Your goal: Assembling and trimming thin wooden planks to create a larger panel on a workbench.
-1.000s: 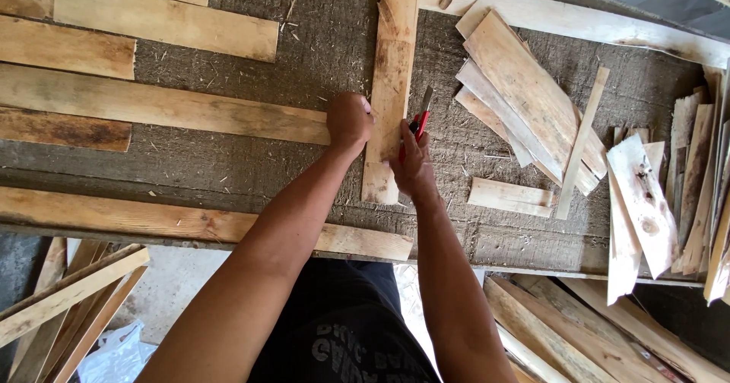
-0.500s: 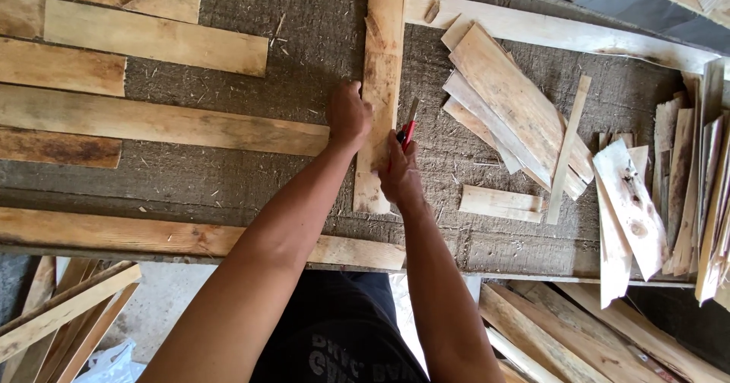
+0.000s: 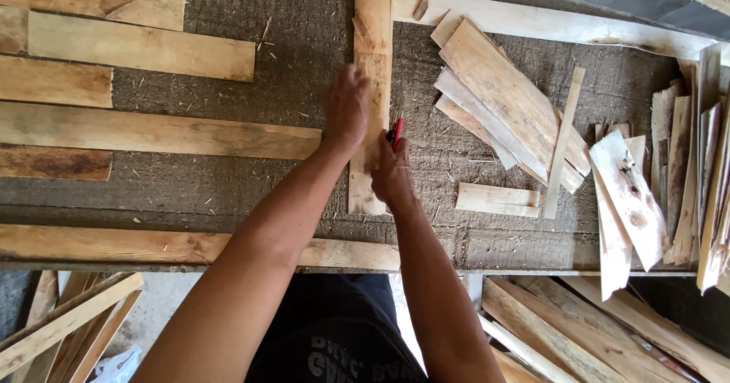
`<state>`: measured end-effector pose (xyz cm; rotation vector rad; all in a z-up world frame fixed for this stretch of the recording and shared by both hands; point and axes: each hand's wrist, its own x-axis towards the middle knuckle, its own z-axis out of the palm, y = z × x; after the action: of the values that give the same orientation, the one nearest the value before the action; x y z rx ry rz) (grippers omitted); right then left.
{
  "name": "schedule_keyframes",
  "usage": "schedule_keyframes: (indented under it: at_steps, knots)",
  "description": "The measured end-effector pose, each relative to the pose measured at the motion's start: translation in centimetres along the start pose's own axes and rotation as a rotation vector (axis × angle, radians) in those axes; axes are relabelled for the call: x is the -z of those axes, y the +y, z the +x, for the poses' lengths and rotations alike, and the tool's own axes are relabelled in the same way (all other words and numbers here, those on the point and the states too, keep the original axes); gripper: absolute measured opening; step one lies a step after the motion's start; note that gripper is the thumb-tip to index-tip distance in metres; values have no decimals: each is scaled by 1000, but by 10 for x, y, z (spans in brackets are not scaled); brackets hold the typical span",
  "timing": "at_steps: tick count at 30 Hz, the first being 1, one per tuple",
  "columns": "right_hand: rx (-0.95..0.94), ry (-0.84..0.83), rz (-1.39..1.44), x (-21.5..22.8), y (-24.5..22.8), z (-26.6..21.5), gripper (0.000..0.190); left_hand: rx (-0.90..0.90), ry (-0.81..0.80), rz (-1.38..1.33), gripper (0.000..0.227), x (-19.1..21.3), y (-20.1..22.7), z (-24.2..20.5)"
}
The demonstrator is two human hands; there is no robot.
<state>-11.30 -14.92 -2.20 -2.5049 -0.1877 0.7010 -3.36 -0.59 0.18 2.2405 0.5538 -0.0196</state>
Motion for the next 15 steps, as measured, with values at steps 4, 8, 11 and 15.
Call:
schedule_keyframes:
  at_steps: [4, 8, 11, 15]
  knots:
    - [32, 13, -27, 0, 2, 0, 89, -625, 236, 567, 26, -66, -72, 23]
    - [10, -16, 10, 11, -8, -3, 89, -443, -416, 580, 56, -17, -25, 9]
    - [-18, -41, 60, 21, -16, -5, 90, -620, -561, 1071, 65, 10, 0, 5]
    - [-13, -39, 49, 29, -8, 1, 87, -633, -553, 898, 72, -15, -27, 17]
